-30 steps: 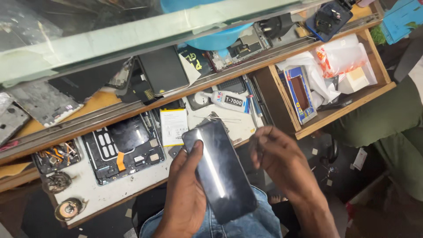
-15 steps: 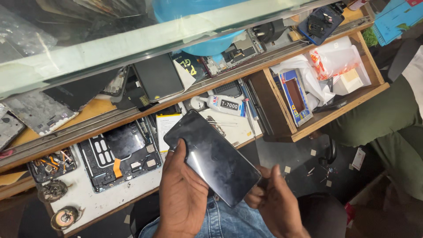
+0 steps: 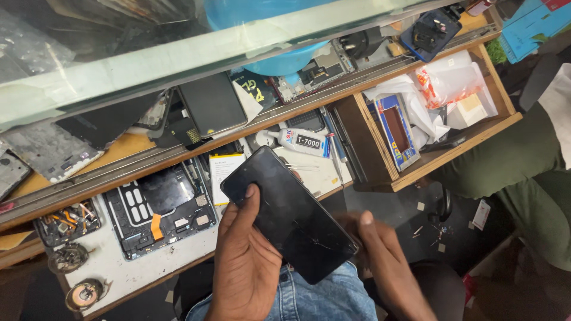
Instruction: The person disassembles a smartphone by removing screws and detaching the battery. They then separate the screen assembly from the chassis and peel off adhesive residue from the frame.
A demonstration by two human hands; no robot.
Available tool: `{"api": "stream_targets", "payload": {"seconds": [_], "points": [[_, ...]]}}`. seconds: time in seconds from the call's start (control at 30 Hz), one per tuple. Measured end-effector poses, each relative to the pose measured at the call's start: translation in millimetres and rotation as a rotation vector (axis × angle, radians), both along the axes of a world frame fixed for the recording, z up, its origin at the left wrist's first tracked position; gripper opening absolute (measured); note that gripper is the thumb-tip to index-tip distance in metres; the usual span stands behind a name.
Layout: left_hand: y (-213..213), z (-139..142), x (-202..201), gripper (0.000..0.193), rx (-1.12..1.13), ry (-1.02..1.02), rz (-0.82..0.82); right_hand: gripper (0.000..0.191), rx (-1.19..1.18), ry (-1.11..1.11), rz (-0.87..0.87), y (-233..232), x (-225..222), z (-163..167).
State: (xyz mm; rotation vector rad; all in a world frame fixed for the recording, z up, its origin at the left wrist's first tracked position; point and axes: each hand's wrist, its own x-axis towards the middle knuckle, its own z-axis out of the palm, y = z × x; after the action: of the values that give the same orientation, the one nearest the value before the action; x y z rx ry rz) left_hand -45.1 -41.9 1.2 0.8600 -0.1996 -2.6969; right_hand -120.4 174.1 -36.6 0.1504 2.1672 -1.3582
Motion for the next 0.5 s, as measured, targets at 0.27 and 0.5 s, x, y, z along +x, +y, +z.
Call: {"api": "stream_targets", "payload": {"seconds": [0.27, 0.5], "points": [[1, -1, 5, 0.031, -0.06, 0.148, -0.03, 0.038, -0.183, 0.229, 0.053, 4, -1, 66], [-1, -1, 9, 0.03, 0.032, 0.217, 0.016, 0.013, -0.07, 0.684, 0.229, 14, 37, 79]]}}
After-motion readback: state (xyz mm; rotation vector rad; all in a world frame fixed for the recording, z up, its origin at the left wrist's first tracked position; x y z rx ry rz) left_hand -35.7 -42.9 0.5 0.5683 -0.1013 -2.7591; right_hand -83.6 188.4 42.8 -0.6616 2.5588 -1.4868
